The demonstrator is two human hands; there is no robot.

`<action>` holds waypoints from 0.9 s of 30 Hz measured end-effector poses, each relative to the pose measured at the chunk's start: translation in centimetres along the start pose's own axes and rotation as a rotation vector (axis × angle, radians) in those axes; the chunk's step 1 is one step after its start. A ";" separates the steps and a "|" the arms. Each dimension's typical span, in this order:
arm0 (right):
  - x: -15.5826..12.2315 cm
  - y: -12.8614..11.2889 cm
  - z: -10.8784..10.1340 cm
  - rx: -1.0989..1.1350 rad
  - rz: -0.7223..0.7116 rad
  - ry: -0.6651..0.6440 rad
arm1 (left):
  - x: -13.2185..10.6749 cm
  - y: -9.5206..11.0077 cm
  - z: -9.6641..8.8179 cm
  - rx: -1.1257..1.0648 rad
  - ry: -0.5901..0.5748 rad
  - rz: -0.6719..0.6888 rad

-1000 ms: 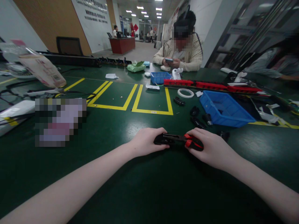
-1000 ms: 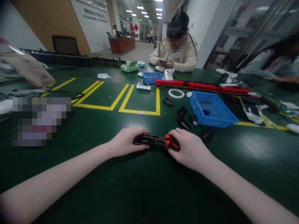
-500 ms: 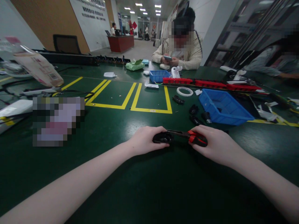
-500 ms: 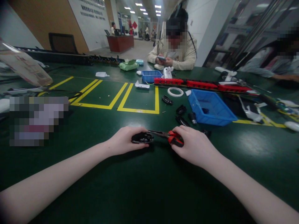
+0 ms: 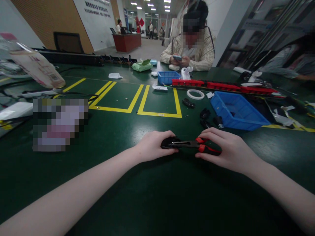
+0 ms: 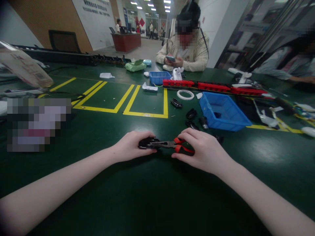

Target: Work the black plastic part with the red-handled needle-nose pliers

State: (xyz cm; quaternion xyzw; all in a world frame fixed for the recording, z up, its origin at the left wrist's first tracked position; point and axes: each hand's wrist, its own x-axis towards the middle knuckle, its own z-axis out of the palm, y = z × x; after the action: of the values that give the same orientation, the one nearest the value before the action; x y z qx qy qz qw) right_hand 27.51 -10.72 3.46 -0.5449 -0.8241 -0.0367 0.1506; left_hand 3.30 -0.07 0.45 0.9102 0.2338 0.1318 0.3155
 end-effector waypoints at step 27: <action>0.0 0.3 1.3 -0.307 -0.138 0.122 | 0.1 0.0 0.0 0.016 -0.015 0.005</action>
State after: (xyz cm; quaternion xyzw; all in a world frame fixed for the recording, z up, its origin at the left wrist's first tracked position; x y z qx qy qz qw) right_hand 27.51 -10.35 2.22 -0.5002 -0.8337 -0.2051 0.1125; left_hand 3.38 0.02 0.48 0.9142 0.2301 0.1242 0.3097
